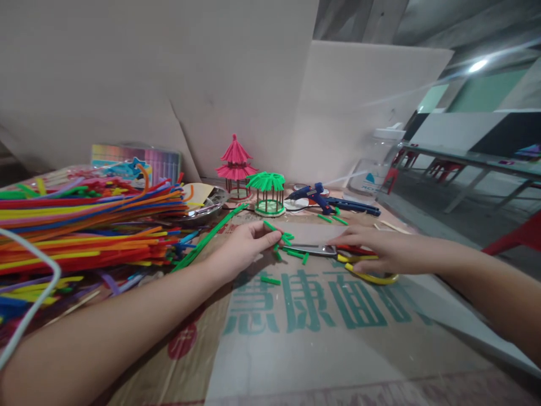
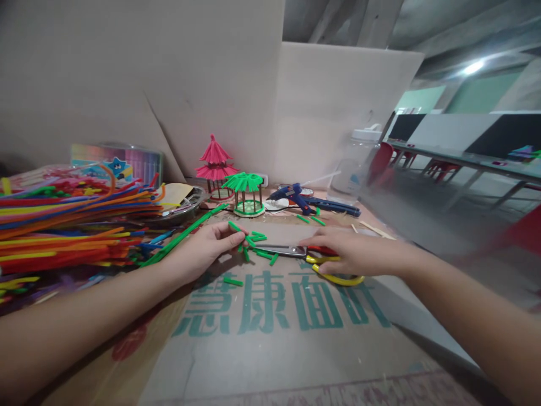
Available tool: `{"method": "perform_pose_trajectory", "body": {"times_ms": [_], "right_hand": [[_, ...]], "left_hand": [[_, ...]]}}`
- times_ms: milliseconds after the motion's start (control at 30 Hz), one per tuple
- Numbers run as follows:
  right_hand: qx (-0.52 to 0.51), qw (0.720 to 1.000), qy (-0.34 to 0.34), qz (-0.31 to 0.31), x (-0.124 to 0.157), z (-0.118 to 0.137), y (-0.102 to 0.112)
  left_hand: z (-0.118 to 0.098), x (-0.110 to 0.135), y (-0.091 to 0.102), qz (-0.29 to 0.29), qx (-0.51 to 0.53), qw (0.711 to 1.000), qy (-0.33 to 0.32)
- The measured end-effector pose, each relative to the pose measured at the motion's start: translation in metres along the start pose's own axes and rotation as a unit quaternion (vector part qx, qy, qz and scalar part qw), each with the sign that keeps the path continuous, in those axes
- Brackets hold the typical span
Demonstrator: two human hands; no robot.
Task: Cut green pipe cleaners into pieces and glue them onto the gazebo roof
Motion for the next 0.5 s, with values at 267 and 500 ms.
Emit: {"method": "perform_pose_trajectory", "body": {"times_ms": [267,500], "right_hand": [[0.03,0.999,0.02,-0.029,-0.004,-0.009,-0.01],[0.052,0.976,-0.079,-0.198,-0.008,-0.021,-0.009]], "left_hand": [[-0.006,0.001,0.002,-0.026,-0.024,0.999,-0.026],[0.004,-0.006,0.017,-0.086,-0.063,0.993,-0.056]]}}
Point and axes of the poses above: each hand's wrist, its own x-axis away from the middle knuckle, its own y-axis out of the back of the hand, z = x × y, the point moved 7 cm from there along -x, towards the middle knuckle, and after that the axes turned 15 degrees about -x, right-handed, at the moved point
